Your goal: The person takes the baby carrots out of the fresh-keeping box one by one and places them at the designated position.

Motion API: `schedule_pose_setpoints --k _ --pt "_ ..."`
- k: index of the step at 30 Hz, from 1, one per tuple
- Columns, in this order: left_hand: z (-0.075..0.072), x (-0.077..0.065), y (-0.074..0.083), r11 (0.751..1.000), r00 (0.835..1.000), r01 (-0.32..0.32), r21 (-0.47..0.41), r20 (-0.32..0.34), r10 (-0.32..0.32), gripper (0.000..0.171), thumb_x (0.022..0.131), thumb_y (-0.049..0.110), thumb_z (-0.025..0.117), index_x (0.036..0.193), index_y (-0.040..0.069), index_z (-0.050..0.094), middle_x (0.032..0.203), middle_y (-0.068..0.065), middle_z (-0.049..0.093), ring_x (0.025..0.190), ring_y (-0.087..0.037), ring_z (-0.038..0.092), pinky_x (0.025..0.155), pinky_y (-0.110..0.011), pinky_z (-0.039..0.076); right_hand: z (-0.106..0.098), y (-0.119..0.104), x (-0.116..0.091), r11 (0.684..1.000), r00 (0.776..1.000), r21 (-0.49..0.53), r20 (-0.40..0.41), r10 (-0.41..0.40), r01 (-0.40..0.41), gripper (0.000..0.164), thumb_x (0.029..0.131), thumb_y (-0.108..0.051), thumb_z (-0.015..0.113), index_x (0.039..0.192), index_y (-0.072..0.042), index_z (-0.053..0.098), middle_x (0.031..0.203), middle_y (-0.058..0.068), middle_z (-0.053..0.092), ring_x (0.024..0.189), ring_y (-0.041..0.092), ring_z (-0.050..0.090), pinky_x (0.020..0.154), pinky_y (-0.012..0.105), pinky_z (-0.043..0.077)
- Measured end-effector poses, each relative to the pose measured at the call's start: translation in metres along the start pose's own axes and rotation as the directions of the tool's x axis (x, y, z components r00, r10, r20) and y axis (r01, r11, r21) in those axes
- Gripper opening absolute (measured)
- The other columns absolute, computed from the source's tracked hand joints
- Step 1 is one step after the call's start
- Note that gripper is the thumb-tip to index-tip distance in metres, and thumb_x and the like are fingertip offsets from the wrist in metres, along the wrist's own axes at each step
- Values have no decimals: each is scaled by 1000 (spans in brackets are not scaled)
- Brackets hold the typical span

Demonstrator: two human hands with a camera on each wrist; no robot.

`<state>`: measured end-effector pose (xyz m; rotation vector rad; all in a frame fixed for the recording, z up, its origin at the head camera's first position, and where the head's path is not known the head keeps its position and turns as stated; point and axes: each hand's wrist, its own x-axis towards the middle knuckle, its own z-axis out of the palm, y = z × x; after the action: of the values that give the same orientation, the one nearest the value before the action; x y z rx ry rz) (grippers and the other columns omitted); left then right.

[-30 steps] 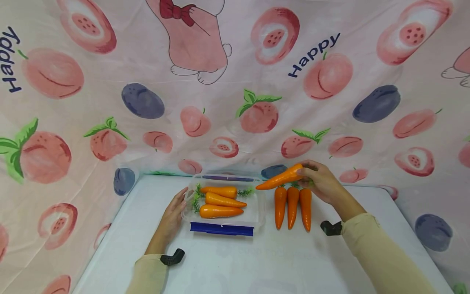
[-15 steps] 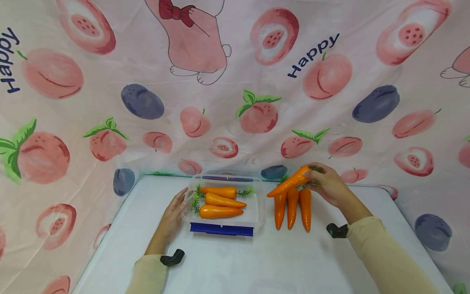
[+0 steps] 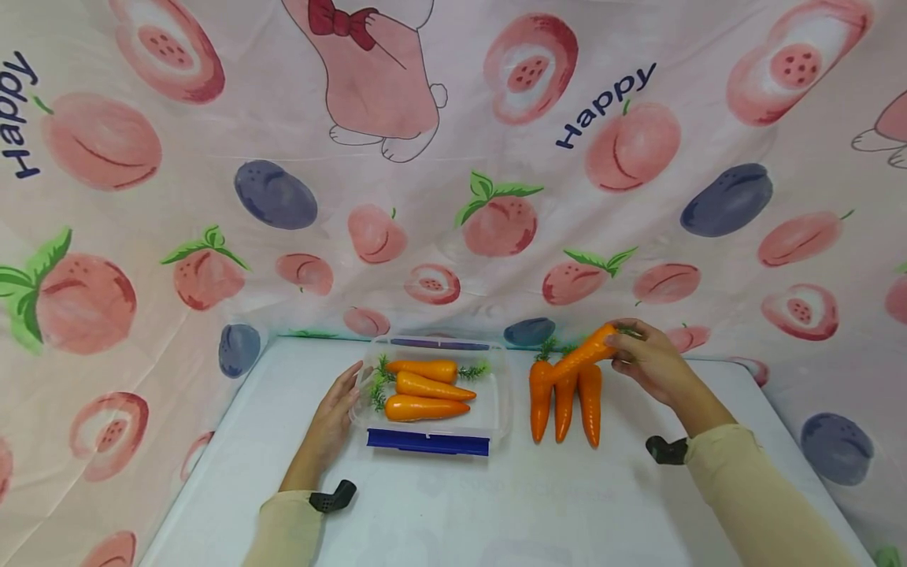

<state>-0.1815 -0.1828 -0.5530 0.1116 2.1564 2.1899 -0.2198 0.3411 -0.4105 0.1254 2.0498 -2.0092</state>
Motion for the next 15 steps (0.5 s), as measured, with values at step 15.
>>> schedule_pose_setpoints --k 15 --pt "-1 1 -2 1000 1000 -17 0 5 17 49 109 29 48 157 30 39 169 -5 27 158 -32 20 124 -64 16 -21 11 -1 1000 1000 24 -6 -19 19 27 102 -20 64 123 -15 49 102 -8 67 87 13 65 77 23 56"
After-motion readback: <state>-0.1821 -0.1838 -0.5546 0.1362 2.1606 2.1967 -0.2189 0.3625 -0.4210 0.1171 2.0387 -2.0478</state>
